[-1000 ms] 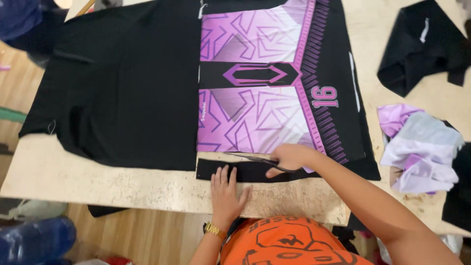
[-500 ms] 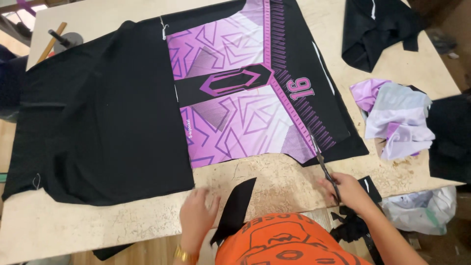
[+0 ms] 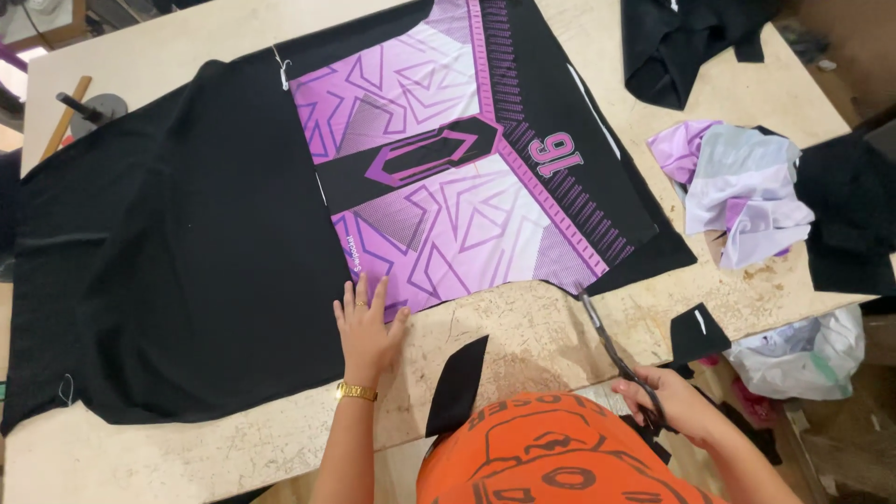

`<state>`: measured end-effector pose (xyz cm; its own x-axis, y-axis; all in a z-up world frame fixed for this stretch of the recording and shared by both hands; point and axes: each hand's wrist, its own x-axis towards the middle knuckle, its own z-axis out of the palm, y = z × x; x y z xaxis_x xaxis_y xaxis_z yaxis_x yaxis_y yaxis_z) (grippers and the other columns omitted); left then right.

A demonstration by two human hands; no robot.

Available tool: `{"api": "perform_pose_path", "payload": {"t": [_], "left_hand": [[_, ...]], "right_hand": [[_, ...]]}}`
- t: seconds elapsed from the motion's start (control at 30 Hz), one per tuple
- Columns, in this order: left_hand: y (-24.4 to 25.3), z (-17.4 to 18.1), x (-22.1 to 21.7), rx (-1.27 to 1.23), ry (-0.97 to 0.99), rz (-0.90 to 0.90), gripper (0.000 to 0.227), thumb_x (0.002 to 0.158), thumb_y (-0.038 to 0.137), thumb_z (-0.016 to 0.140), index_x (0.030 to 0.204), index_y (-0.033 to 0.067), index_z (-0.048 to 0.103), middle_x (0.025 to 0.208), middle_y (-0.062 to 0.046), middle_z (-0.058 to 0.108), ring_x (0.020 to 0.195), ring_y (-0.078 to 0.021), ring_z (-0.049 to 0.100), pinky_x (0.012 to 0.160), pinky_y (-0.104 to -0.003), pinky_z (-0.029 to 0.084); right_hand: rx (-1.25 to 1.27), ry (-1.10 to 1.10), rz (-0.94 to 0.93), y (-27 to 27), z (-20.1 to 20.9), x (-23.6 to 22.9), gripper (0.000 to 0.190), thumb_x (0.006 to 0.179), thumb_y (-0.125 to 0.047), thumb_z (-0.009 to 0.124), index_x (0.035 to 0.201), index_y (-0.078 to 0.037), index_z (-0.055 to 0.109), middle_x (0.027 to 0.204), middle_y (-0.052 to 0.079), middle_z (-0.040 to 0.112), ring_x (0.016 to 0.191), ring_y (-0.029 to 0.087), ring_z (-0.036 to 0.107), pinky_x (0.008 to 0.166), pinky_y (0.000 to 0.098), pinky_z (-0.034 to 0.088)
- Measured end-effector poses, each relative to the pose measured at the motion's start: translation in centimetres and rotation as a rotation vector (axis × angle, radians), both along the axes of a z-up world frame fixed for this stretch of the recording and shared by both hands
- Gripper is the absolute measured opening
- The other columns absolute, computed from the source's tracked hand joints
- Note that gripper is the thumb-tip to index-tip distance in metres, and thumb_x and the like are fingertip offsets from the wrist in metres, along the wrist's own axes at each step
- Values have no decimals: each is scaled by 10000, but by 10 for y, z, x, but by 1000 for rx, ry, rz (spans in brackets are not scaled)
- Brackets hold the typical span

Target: The person unfolds a large piece of black fabric on a table and places a purple and white patterned jersey on top as a template. They then use scissors to cut the black fabric along the edges of the jersey, creating a matching shape.

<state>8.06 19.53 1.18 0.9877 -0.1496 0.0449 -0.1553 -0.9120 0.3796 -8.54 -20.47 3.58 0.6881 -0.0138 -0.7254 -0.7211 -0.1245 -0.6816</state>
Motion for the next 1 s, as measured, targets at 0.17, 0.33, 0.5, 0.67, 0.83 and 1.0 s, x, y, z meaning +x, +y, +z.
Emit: {"api": "perform_pose_path", "payload": {"t": [0.17,0.33,0.5,0.67,0.83,1.0], "left_hand": [[13,-9,-8,39,2,-45,645,842,503,443,1403,194,370,1498,-139,237,1366,-390,188,1064,-575,131],[24,-6,-19,58,70,-60,653,876,524,364,1443,211,278,1523,-113,159,1391,-358,114,1092,-519,91],[32,-15,-22,114,-40,-86,673,876,591,312,1442,228,288,1515,-87,210,1385,-359,153,1092,-520,118],[30,-4,-25,95,-37,-86,654,890,566,303,1442,216,285,1511,-98,213,1386,-354,154,1094,-513,119],[30,-8,-23,78,-53,-84,643,876,531,368,1433,214,311,1505,-95,236,1380,-360,170,1087,-520,133],[31,-13,-23,99,-92,-75,660,863,554,379,1429,221,323,1499,-87,259,1374,-359,194,1082,-521,153]], "right_hand": [[86,197,-14,22,10,-3,312,871,-209,593,1051,30,680,651,106,517,596,188,494,545,260,332],[198,270,-91,36,-8,-10,321,882,-198,588,1041,77,630,681,112,487,558,207,468,539,278,349],[206,87,-433,54,-37,-31,292,903,-289,589,774,-45,491,628,99,473,528,215,449,504,306,352],[396,49,-588,76,-48,-38,411,914,-438,535,809,-42,501,602,98,461,515,216,455,508,289,354],[440,22,-653,103,-44,-13,435,935,-486,485,825,-65,498,636,98,464,540,242,480,537,332,414],[695,56,-727,124,-40,2,333,904,-407,538,764,-109,483,608,42,396,526,191,419,533,295,348]]}}
